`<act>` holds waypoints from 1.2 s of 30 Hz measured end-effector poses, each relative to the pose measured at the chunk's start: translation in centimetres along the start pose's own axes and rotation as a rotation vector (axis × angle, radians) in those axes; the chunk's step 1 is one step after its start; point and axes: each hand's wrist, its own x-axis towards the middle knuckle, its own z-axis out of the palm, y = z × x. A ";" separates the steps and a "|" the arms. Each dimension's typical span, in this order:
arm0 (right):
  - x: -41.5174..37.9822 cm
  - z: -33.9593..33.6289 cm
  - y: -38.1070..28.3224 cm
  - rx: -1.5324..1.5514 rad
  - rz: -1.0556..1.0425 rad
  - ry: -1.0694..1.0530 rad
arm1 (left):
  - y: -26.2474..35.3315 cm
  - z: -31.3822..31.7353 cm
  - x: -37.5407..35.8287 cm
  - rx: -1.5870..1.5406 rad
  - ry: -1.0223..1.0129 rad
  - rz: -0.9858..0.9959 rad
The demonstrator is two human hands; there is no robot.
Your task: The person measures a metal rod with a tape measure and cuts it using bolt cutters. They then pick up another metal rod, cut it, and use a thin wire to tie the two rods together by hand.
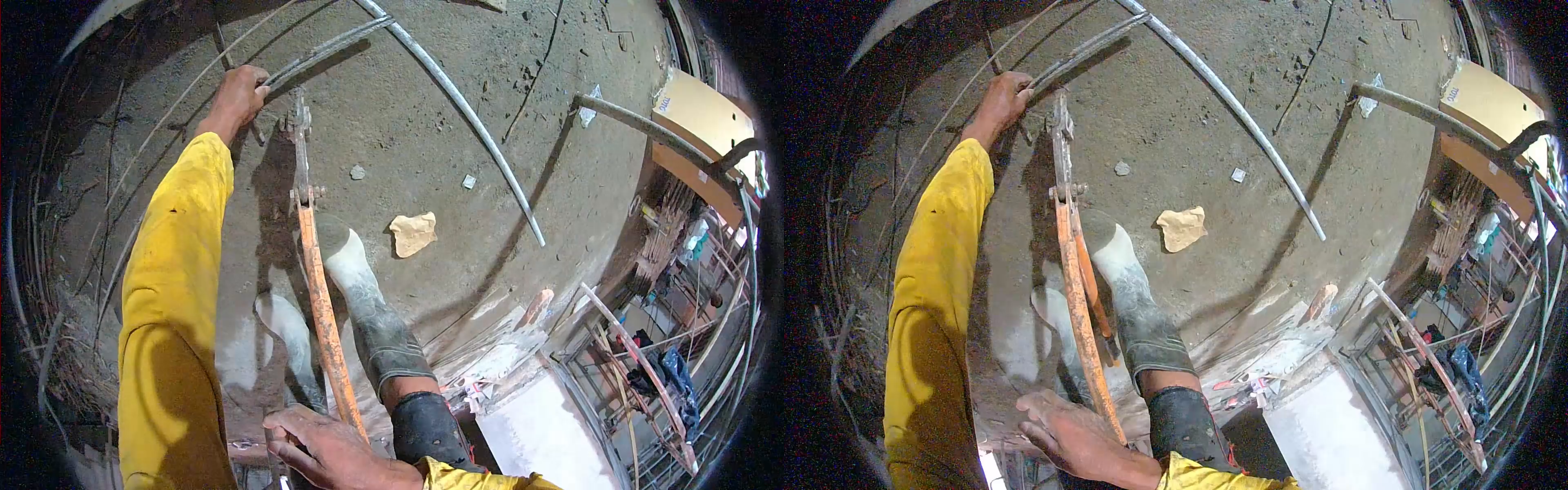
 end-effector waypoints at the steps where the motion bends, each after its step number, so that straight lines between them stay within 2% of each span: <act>1: 0.0 0.1 0.1 0.001 0.001 -0.001 | -0.1 0.1 0.0 0.014 0.027 0.012; 3: 0.0 0.4 0.3 -0.052 -0.077 0.052 | -0.8 0.9 0.2 0.030 0.050 0.023; 6: 0.1 0.2 0.0 0.015 -0.081 0.027 | -0.7 0.9 0.5 0.045 0.094 0.048; 12: 0.3 0.9 0.3 -0.007 -0.088 0.065 | 1.1 0.6 0.3 0.112 0.010 0.001; 14: 0.5 0.9 0.0 0.006 -0.064 0.054 | 0.5 1.9 0.4 0.124 0.077 0.042; 16: 0.6 0.9 -0.1 0.021 -0.047 0.015 | 0.6 2.1 0.5 0.075 0.000 0.017; 18: 0.5 1.3 0.1 -0.056 -0.101 0.123 | -0.3 3.6 0.8 0.025 -0.015 -0.075; 19: 1.0 0.6 -0.7 -0.032 -0.042 0.044 | 0.6 2.9 -0.1 0.063 0.081 -0.050; 20: 1.2 0.4 -1.1 -0.003 -0.037 0.045 | 1.1 2.3 -0.2 0.058 -0.057 -0.142; 24: 1.5 -0.1 -1.2 -0.073 -0.044 0.089 | 2.6 2.1 -5.8 -0.139 0.259 -0.063; 25: 1.3 -0.1 -1.1 -0.070 0.074 0.083 | 2.9 2.1 -7.9 -0.210 0.317 -0.051; 27: 1.3 0.1 -0.4 -0.052 0.053 0.163 | 2.9 2.1 -12.9 -0.170 0.419 -0.057; 31: 1.2 -0.4 0.0 -0.251 0.004 0.252 | -0.9 2.3 -22.8 -0.119 0.277 -0.288; 33: 1.0 -0.6 0.8 -0.237 0.006 0.306 | -5.1 1.5 -25.5 0.028 0.290 -0.383; 36: 1.1 -0.9 0.0 -0.263 0.070 0.321 | -11.6 -1.1 -26.6 0.241 0.408 -0.398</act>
